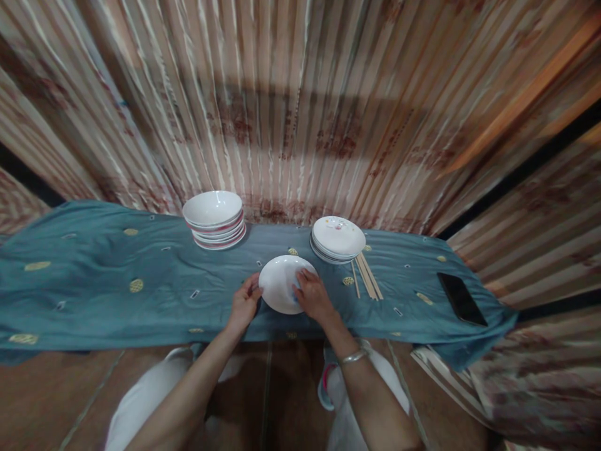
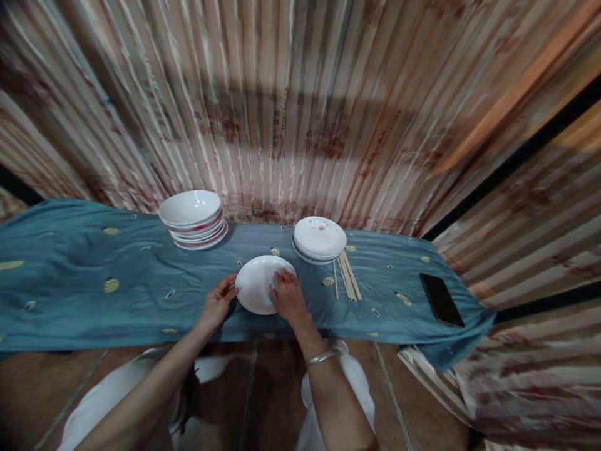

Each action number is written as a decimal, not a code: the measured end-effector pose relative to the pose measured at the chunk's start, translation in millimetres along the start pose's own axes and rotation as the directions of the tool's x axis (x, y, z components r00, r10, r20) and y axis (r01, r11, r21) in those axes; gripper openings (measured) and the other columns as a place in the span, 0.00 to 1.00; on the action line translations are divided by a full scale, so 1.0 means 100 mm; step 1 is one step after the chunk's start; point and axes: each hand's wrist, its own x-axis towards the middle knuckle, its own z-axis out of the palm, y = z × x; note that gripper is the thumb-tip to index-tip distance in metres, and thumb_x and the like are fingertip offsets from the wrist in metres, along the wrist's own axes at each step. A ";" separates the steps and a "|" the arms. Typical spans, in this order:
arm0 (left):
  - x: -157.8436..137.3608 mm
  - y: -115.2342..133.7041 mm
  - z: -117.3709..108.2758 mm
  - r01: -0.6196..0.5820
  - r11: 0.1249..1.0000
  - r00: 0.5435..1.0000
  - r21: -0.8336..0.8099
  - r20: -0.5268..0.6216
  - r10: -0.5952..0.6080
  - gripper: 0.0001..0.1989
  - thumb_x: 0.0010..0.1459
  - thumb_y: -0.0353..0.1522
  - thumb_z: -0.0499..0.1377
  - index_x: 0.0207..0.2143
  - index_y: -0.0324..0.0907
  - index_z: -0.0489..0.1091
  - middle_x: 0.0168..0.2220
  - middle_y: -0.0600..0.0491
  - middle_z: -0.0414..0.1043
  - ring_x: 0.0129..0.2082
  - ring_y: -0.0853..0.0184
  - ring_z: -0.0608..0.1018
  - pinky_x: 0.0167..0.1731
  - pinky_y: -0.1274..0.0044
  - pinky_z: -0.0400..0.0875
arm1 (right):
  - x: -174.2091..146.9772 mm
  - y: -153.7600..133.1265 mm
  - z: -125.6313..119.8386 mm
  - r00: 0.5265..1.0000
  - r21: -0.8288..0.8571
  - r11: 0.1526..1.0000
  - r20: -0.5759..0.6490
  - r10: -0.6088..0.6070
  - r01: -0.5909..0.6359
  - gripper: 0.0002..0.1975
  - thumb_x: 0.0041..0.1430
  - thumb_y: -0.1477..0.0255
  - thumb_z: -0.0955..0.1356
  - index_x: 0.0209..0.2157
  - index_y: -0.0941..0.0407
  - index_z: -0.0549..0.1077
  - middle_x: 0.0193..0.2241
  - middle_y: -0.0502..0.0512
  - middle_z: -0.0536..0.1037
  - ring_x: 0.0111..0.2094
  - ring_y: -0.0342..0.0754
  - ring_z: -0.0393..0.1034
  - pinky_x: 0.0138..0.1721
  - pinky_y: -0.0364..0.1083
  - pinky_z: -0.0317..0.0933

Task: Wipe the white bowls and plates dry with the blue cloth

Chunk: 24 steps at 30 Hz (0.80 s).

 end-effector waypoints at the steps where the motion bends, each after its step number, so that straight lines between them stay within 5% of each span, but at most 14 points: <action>1: 0.00 0.00 0.01 0.005 1.000 1.000 -0.023 -0.007 -0.005 0.27 0.33 0.41 0.70 0.39 0.40 0.75 0.44 0.43 0.80 0.50 0.53 0.78 0.56 0.62 0.67 | -0.02 -0.03 0.01 0.999 -0.056 0.998 0.052 -0.011 0.014 0.20 0.62 0.72 0.65 0.53 0.62 0.72 0.58 0.71 0.71 0.61 0.60 0.64 0.63 0.58 0.55; 7: 0.00 0.02 -0.03 0.084 0.991 0.995 -0.103 -0.051 -0.089 0.33 0.32 0.38 0.71 0.44 0.37 0.75 0.44 0.42 0.80 0.50 0.53 0.77 0.57 0.61 0.66 | -0.10 -0.13 -0.21 0.998 -0.207 0.977 0.018 -0.058 0.060 0.24 0.65 0.64 0.66 0.58 0.62 0.69 0.61 0.69 0.67 0.62 0.59 0.61 0.62 0.58 0.56; 14: -0.04 0.02 -0.05 0.099 0.990 0.995 -0.100 0.002 -0.099 0.28 0.33 0.37 0.71 0.42 0.40 0.78 0.44 0.46 0.81 0.51 0.55 0.77 0.58 0.63 0.64 | -0.06 -0.21 -0.24 0.967 -0.332 0.942 0.250 0.041 0.046 0.12 0.64 0.79 0.64 0.43 0.59 0.78 0.46 0.61 0.79 0.49 0.52 0.72 0.52 0.47 0.64; 18: -0.05 0.07 -0.03 0.076 0.993 0.996 -0.095 0.053 -0.071 0.28 0.33 0.39 0.72 0.40 0.40 0.79 0.42 0.47 0.82 0.49 0.55 0.78 0.57 0.64 0.64 | 0.05 -0.15 -0.12 0.980 -0.422 0.904 0.138 0.142 -0.072 0.13 0.63 0.82 0.62 0.43 0.61 0.76 0.45 0.64 0.79 0.49 0.51 0.72 0.51 0.45 0.64; 24: -0.06 0.11 -0.03 0.064 0.995 0.990 -0.072 0.128 -0.055 0.29 0.35 0.40 0.72 0.43 0.40 0.78 0.43 0.45 0.81 0.49 0.54 0.78 0.56 0.64 0.65 | 0.25 -0.06 0.08 0.991 -0.359 0.924 -0.047 0.125 -0.134 0.12 0.65 0.79 0.61 0.43 0.61 0.74 0.46 0.66 0.78 0.51 0.53 0.70 0.56 0.48 0.62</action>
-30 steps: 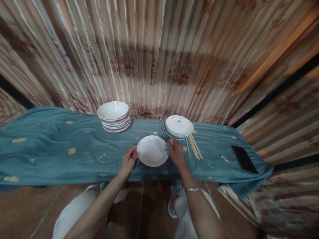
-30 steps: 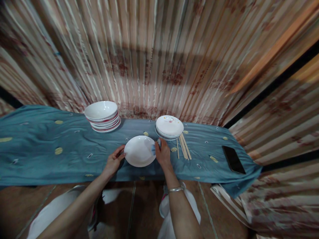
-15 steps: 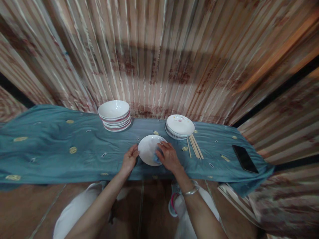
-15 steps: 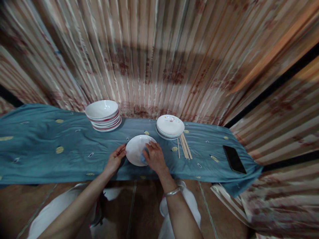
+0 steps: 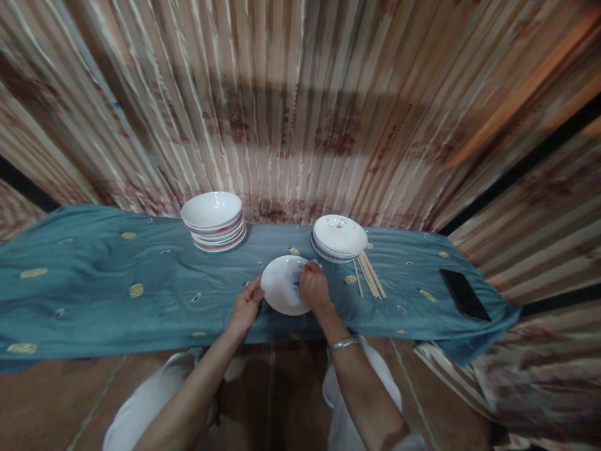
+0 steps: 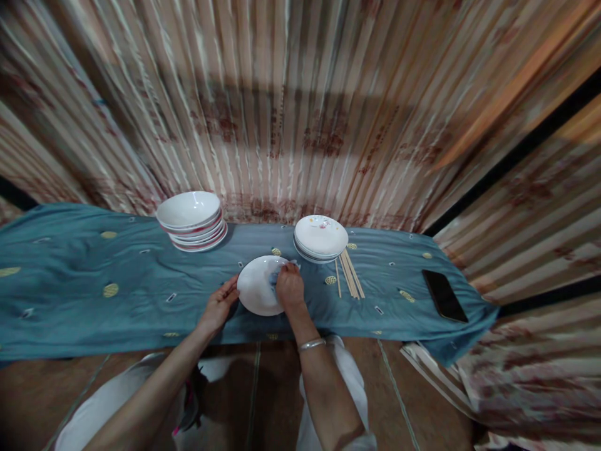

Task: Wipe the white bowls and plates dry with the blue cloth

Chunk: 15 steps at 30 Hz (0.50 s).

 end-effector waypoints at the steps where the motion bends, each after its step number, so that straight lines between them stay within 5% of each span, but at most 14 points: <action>1: 0.00 0.00 0.00 -0.001 1.000 1.000 0.000 0.004 0.001 0.29 0.35 0.40 0.72 0.44 0.40 0.78 0.44 0.45 0.81 0.50 0.54 0.78 0.57 0.64 0.65 | 0.02 -0.02 0.03 1.000 0.028 1.000 -0.012 0.001 -0.001 0.12 0.65 0.79 0.61 0.45 0.61 0.74 0.47 0.66 0.77 0.52 0.53 0.69 0.57 0.49 0.61; 8: 0.00 -0.03 0.00 -0.007 1.000 0.999 -0.001 0.049 0.008 0.29 0.38 0.40 0.70 0.46 0.40 0.78 0.47 0.44 0.80 0.51 0.54 0.77 0.57 0.65 0.64 | 0.11 -0.19 0.26 0.999 0.326 0.945 -0.026 0.023 -0.013 0.23 0.65 0.75 0.60 0.60 0.64 0.66 0.63 0.70 0.64 0.66 0.57 0.56 0.66 0.57 0.52; 15: -0.01 -0.04 0.00 -0.035 0.999 0.998 -0.002 0.044 0.035 0.28 0.40 0.39 0.69 0.46 0.40 0.78 0.47 0.45 0.80 0.54 0.54 0.75 0.60 0.64 0.60 | 0.10 -0.31 0.51 0.990 0.576 0.808 -0.015 -0.141 0.124 0.26 0.64 0.72 0.61 0.63 0.60 0.64 0.68 0.65 0.57 0.69 0.56 0.51 0.68 0.57 0.49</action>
